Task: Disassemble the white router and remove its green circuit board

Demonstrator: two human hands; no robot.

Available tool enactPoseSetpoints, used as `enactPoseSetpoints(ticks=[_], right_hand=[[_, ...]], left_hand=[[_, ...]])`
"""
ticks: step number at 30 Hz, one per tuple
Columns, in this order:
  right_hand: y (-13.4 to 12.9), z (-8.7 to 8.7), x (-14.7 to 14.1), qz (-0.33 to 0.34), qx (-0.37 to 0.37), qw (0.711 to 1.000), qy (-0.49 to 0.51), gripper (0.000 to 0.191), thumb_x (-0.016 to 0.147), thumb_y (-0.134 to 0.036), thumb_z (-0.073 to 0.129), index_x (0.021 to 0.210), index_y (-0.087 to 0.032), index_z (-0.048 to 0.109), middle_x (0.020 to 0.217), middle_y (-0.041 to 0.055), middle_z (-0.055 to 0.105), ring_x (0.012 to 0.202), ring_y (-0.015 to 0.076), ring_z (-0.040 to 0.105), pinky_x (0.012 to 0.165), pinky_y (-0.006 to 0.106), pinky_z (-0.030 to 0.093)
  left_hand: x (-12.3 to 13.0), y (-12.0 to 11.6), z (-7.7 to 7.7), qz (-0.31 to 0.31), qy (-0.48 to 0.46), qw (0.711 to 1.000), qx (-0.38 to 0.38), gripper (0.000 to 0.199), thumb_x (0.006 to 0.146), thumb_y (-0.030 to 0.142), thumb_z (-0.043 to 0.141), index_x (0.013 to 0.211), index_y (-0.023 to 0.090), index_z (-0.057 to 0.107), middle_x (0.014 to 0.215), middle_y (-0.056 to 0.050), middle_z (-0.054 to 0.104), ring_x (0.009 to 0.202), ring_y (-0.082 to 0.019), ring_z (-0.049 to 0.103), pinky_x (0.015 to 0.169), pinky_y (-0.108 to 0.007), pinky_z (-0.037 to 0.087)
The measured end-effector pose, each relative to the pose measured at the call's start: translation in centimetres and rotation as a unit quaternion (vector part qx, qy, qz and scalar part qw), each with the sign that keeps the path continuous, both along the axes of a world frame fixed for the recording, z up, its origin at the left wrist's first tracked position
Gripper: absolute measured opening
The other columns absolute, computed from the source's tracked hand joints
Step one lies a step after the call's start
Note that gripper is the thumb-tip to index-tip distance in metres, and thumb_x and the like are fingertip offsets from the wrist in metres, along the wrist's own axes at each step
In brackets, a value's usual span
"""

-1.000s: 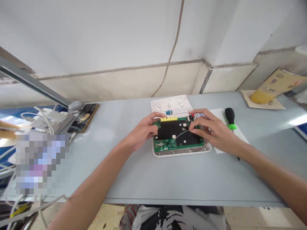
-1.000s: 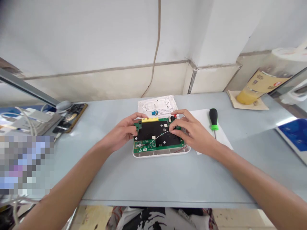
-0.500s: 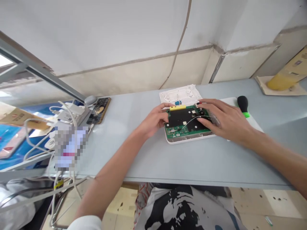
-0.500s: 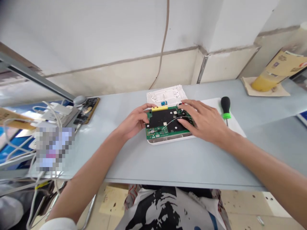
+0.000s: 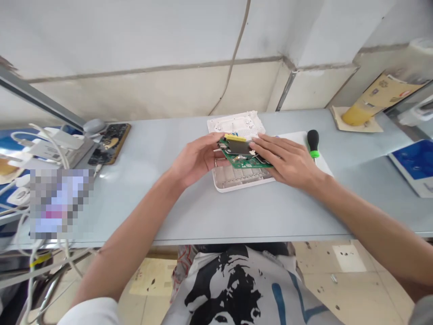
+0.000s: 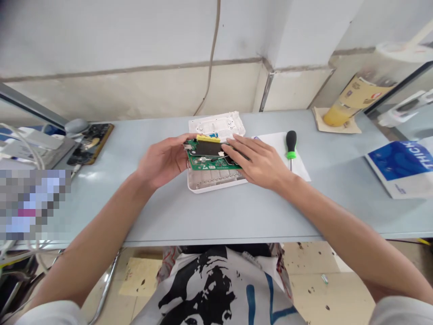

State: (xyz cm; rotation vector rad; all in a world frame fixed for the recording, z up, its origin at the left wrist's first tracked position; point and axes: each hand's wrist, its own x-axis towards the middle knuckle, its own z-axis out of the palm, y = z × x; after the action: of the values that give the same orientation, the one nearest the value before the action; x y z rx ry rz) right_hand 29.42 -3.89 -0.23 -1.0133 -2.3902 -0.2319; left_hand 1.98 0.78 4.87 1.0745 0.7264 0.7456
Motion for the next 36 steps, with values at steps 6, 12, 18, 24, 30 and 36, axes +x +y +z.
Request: enactPoseSetpoints(ticks=[6, 12, 18, 24, 30, 36], right_hand=[[-0.4, -0.6, -0.7, -0.067, 0.007, 0.988, 0.138, 0.032, 0.109, -0.039, 0.047, 0.121, -0.018, 0.068, 0.076, 0.005, 0.076, 0.062, 0.02, 0.07, 0.058, 0.03, 0.05], [-0.2, 0.2, -1.3, -0.125, -0.186, 0.915, 0.336, 0.047, 0.101, -0.063, 0.055, 0.078, -0.022, 0.06, 0.059, -0.0013, 0.054, 0.055, 0.0158, 0.052, 0.055, 0.03, 0.041], [0.8, -0.2, -2.0, -0.037, -0.383, 0.704, 0.597, 0.042, 0.084, -0.065, 0.078, 0.093, -0.025, 0.07, 0.083, -0.0004, 0.07, 0.074, 0.0194, 0.066, 0.072, 0.037, 0.059], [0.8, 1.1, -1.6, -0.011, -0.468, 0.583, 0.664, 0.031, 0.074, -0.042, 0.089, 0.097, -0.026, 0.076, 0.098, 0.0023, 0.081, 0.088, 0.0249, 0.076, 0.088, 0.046, 0.064], [0.1, 1.9, -2.0, 0.0, -0.532, 0.558, 0.637, 0.032, 0.074, -0.037, 0.089, 0.099, -0.023, 0.076, 0.101, 0.0041, 0.082, 0.087, 0.0245, 0.078, 0.09, 0.045, 0.063], [-0.2, 1.8, -1.8, -0.003, -0.545, 0.556, 0.628, 0.034, 0.073, -0.038, 0.091, 0.101, -0.024, 0.078, 0.103, 0.005, 0.083, 0.086, 0.0261, 0.079, 0.086, 0.045, 0.065]], left_hand=[[-0.4, 0.3, -1.0, 0.122, 0.127, 0.932, 0.316, 0.033, 0.103, 0.048, 0.056, 0.122, 0.023, 0.065, 0.104, -0.008, 0.076, 0.103, -0.026, 0.074, 0.098, -0.047, 0.059], [-1.1, 1.8, -4.2, 0.074, 0.348, 0.758, 0.546, 0.033, 0.103, 0.033, 0.056, 0.133, 0.022, 0.062, 0.136, -0.012, 0.069, 0.136, -0.029, 0.054, 0.119, -0.051, 0.045], [-1.1, 2.5, -5.8, -0.03, 0.393, 0.757, 0.521, 0.048, 0.106, 0.04, 0.053, 0.151, 0.024, 0.054, 0.164, -0.009, 0.049, 0.161, -0.033, 0.024, 0.132, -0.059, 0.027], [-1.2, 2.7, -4.9, -0.085, 0.407, 0.76, 0.499, 0.051, 0.106, 0.036, 0.051, 0.156, 0.026, 0.049, 0.16, -0.008, 0.053, 0.16, -0.032, 0.026, 0.128, -0.056, 0.036], [-1.5, 2.5, -4.2, -0.067, 0.432, 0.732, 0.522, 0.044, 0.101, 0.029, 0.057, 0.145, 0.022, 0.058, 0.142, -0.011, 0.061, 0.139, -0.033, 0.043, 0.122, -0.057, 0.042], [-1.4, 1.8, -4.1, -0.047, 0.45, 0.721, 0.525, 0.042, 0.101, 0.027, 0.058, 0.142, 0.019, 0.059, 0.132, -0.013, 0.061, 0.13, -0.032, 0.044, 0.117, -0.056, 0.045]])
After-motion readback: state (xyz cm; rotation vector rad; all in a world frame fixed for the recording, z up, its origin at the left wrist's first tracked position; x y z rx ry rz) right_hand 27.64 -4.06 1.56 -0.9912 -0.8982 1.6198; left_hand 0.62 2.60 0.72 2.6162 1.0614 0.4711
